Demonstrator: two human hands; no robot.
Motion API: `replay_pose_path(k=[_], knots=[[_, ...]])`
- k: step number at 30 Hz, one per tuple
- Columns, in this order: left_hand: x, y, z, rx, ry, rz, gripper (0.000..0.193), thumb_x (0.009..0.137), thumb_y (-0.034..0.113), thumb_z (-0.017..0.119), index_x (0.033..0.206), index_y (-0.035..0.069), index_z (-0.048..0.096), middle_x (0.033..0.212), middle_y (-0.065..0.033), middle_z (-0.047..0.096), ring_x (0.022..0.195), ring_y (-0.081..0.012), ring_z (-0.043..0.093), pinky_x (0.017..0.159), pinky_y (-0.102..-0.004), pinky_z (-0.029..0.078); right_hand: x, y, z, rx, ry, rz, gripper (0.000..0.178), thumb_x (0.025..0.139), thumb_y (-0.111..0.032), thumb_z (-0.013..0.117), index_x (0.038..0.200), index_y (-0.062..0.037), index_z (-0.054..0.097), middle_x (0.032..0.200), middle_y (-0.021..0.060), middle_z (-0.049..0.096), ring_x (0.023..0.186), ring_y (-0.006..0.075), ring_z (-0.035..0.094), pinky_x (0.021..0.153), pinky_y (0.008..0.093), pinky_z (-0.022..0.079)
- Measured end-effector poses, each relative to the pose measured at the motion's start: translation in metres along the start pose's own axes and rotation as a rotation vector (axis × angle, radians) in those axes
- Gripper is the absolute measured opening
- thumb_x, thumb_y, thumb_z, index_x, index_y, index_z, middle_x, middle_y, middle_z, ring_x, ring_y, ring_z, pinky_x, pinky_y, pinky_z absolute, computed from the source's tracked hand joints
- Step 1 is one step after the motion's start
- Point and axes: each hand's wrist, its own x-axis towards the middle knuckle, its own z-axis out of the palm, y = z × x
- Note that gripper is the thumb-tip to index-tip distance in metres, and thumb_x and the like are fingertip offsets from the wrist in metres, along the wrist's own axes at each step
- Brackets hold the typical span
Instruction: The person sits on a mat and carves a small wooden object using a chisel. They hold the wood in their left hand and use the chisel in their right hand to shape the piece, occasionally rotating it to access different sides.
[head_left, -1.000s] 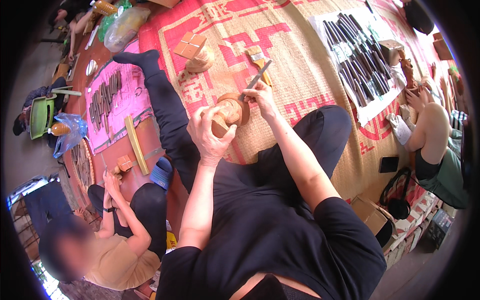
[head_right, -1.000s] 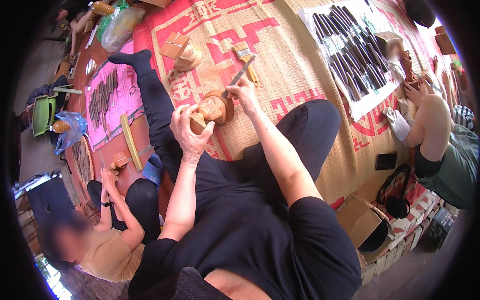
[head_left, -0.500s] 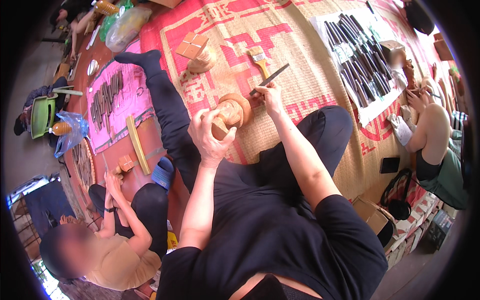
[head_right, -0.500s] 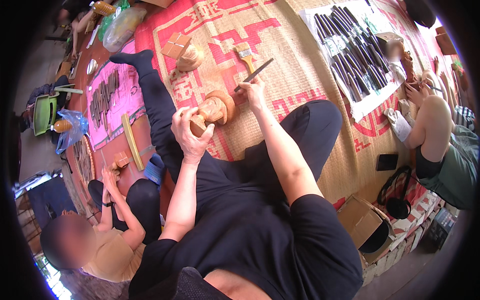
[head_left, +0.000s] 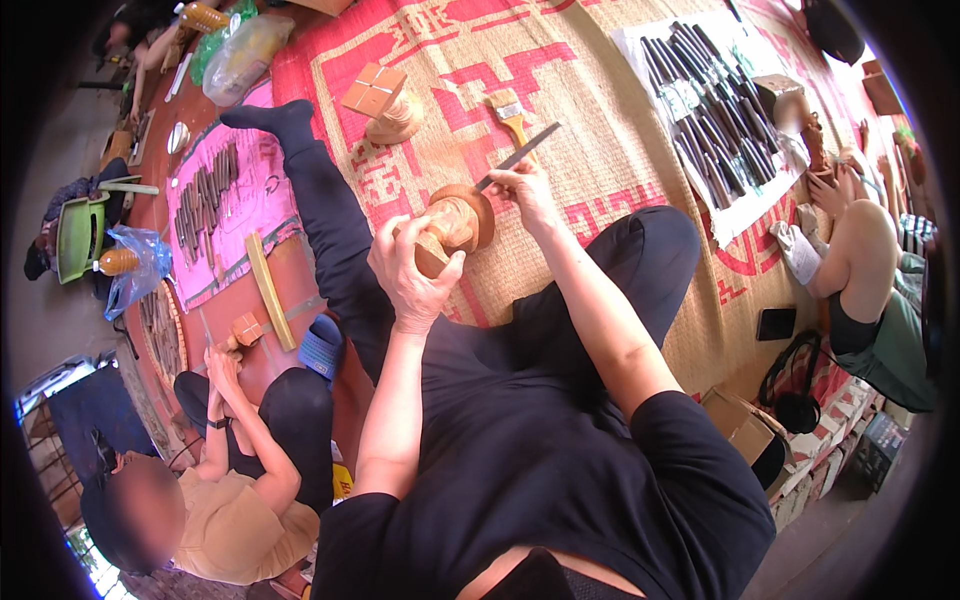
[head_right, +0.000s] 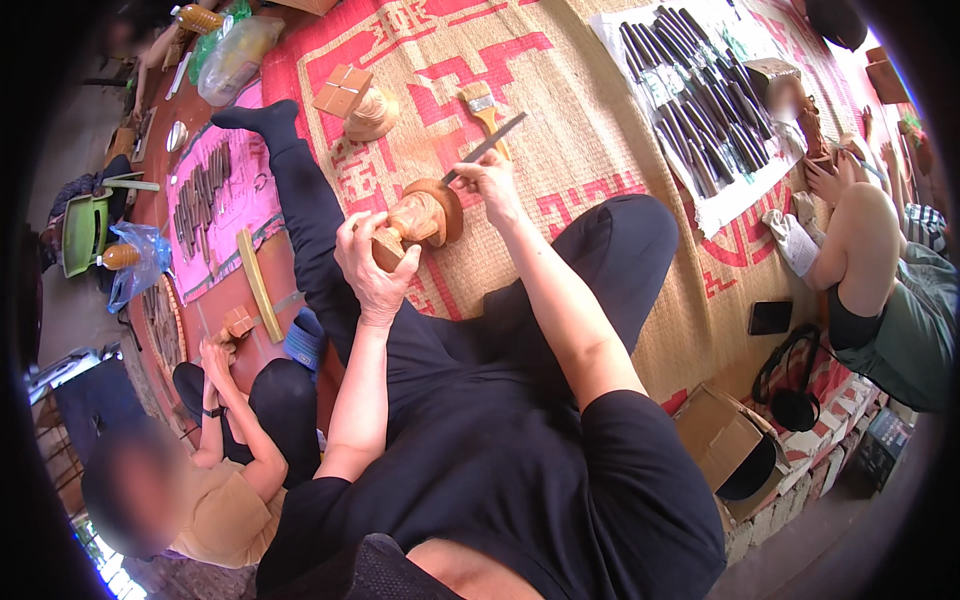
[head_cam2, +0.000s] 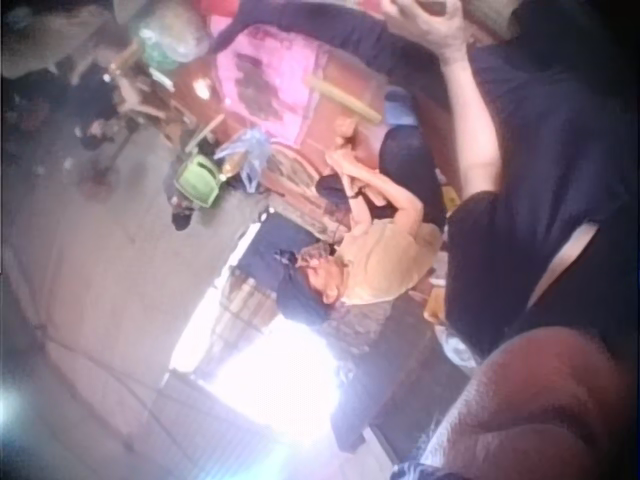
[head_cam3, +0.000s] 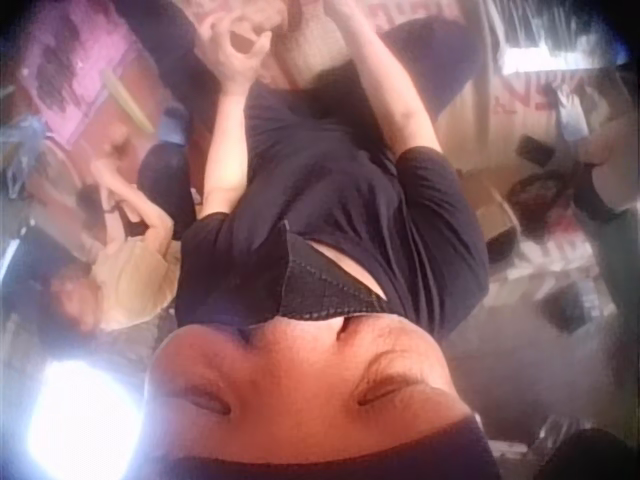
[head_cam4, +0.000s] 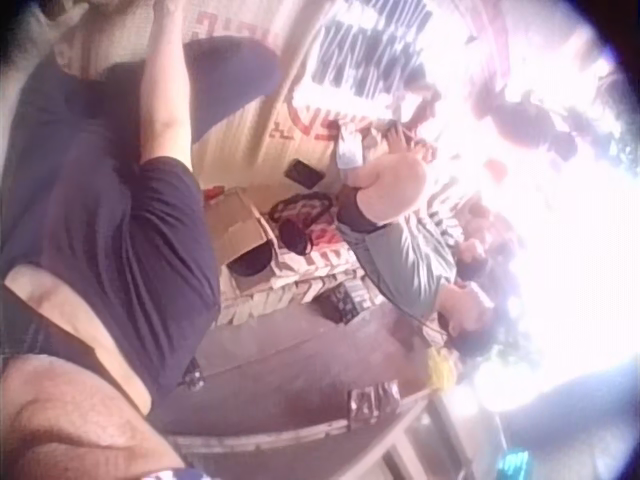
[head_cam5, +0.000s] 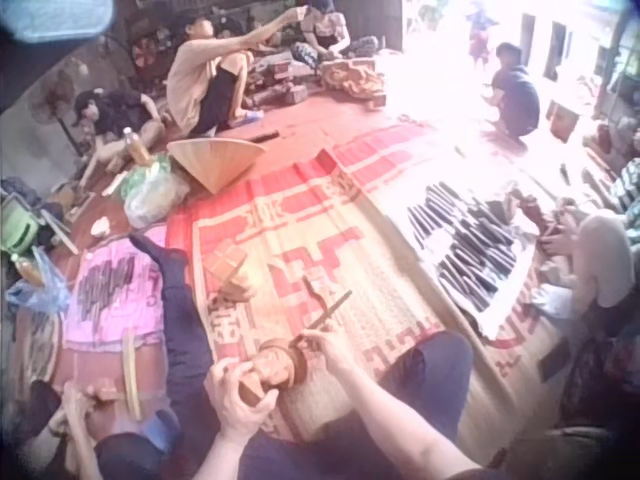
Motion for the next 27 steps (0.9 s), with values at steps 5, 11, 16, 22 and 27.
replay_pose_path(k=[5,11,16,22,27], knots=[[0.005,0.005,0.001,-0.006,-0.035,-0.007,0.057,0.058,0.025,0.076,0.108,0.012,0.053,0.108,-0.0098,0.05,0.106,-0.0288,0.049,0.091,-0.0428,0.037,0.008,0.011,-0.004,-0.116,0.069,-0.006,0.015,0.077,-0.004,0.068,0.078,-0.0056,0.053,0.066,0.0038,0.061,0.053,0.0091,0.059,0.046,0.0197,0.045],[0.0,0.0,-0.001,0.01,0.0,-0.002,0.057,0.058,0.025,0.076,0.108,0.012,0.053,0.108,-0.0103,0.05,0.105,-0.0292,0.049,0.091,-0.0431,0.037,0.003,-0.003,0.0,-0.015,0.014,-0.024,0.018,0.075,-0.005,0.071,0.078,-0.0034,0.053,0.065,0.0052,0.061,0.052,0.0107,0.06,0.044,0.0183,0.042],[0.004,0.005,0.0,0.0,-0.026,-0.003,0.058,0.058,0.024,0.076,0.109,0.012,0.053,0.108,-0.0101,0.05,0.105,-0.0292,0.049,0.09,-0.0427,0.037,0.005,0.004,0.004,-0.095,-0.034,-0.002,0.015,0.075,-0.002,0.069,0.075,-0.0049,0.054,0.065,0.0045,0.061,0.051,0.0096,0.059,0.045,0.0192,0.042],[0.0,0.001,0.0,-0.004,0.005,0.013,0.058,0.058,0.027,0.076,0.109,0.013,0.053,0.108,-0.0096,0.05,0.104,-0.0286,0.049,0.089,-0.0427,0.037,0.009,0.001,-0.006,-0.051,0.058,-0.011,0.015,0.075,-0.002,0.068,0.076,-0.0044,0.053,0.064,0.005,0.061,0.052,0.0099,0.059,0.045,0.0193,0.042],[0.003,0.002,0.001,-0.006,-0.006,0.012,0.058,0.057,0.03,0.077,0.108,0.014,0.054,0.107,-0.01,0.05,0.102,-0.0286,0.05,0.087,-0.0429,0.037,0.004,0.007,0.004,-0.184,-0.075,0.012,0.014,0.075,-0.004,0.068,0.079,-0.003,0.055,0.065,0.0058,0.062,0.052,0.0103,0.059,0.045,0.0183,0.041]])
